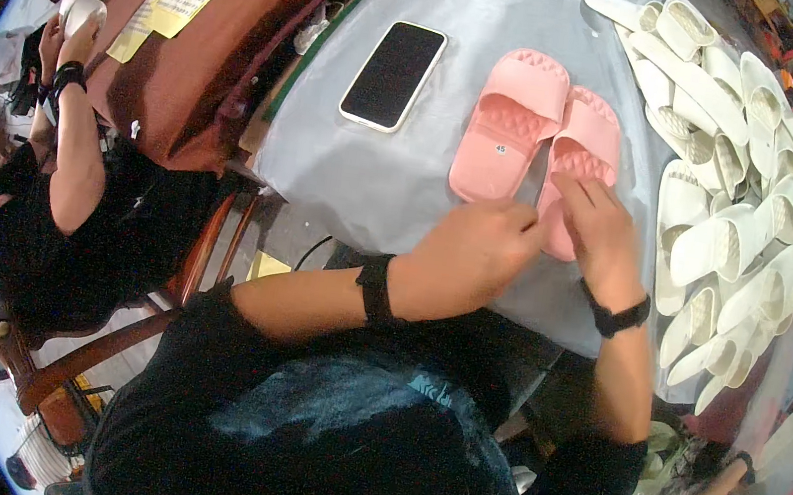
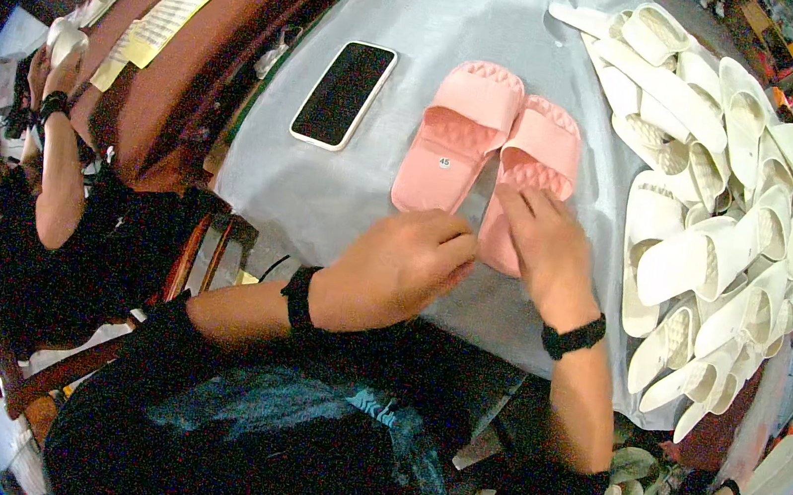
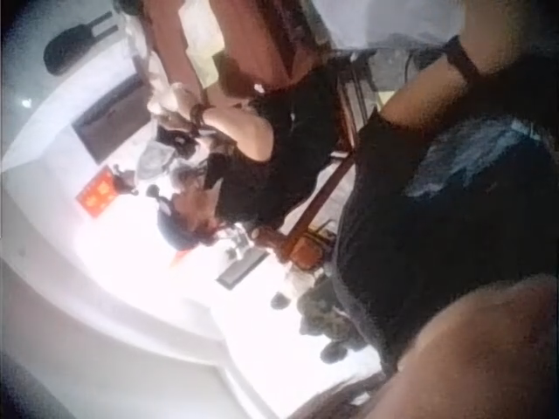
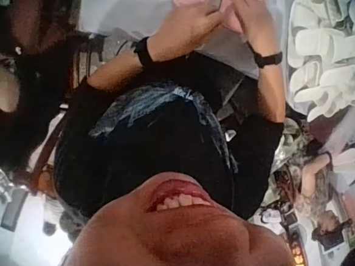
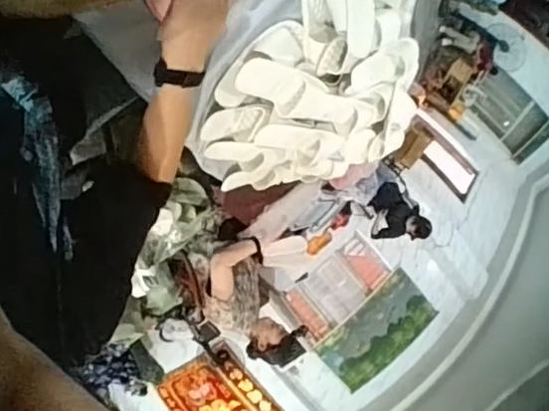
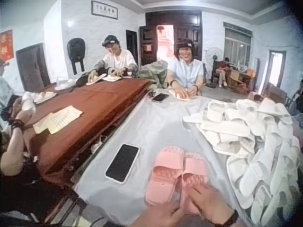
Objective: Tagging and sorting slippers in a footwear manufacturing facility.
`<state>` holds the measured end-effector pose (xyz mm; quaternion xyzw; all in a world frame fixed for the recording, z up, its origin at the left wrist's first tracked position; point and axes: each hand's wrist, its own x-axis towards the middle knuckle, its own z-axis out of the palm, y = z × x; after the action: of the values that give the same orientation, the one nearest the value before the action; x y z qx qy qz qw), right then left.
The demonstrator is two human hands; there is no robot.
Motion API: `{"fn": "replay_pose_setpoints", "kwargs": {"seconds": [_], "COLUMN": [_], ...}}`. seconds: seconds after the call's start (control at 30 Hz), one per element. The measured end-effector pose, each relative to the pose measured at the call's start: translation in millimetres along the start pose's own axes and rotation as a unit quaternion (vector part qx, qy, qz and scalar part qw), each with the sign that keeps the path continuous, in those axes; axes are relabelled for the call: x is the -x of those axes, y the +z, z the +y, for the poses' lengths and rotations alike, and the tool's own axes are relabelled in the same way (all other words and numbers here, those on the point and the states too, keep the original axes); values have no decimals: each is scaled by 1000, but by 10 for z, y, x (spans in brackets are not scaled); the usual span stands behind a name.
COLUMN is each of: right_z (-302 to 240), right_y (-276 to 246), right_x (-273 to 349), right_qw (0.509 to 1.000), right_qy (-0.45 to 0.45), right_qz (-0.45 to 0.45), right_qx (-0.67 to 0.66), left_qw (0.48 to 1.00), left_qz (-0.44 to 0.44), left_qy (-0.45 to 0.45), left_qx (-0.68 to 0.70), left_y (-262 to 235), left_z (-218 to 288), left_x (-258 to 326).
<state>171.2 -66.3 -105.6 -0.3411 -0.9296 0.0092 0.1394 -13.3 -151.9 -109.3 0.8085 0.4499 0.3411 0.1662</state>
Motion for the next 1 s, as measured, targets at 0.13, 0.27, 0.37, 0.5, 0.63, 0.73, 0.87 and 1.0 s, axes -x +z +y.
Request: {"fn": "replay_pose_setpoints", "kwargs": {"seconds": [0.13,0.27,0.37,0.5,0.63,0.73,0.87,1.0], "right_z": [-148,-233,-197,-247,-260,-243,-215,-165], "right_y": [-23,-80,-98,-202,-231,-221,-204,-192], "right_x": [187,310,414,448,478,532,595,615], "right_qw": [990,980,966,940,945,948,936,933], "right_qy": [16,65,88,167,165,156,180,198], "right_qz": [7,-10,24,40,32,54,59,48], "right_qx": [-136,-186,-241,-296,-279,-272,-296,-298], "left_qw": [998,996,990,983,968,970,965,967], "left_qz": [22,-14,-3,-19,-28,-30,-13,-25], "left_qy": [5,4,24,45,40,34,49,86], "left_qx": [52,82,136,176,247,240,257,237], "left_y": [108,140,248,244,205,255,321,359], "left_z": [28,-40,-132,-190,-90,-24,-16,-27], "left_x": [-56,-109,-150,-218,-270,-267,-304,-363]}}
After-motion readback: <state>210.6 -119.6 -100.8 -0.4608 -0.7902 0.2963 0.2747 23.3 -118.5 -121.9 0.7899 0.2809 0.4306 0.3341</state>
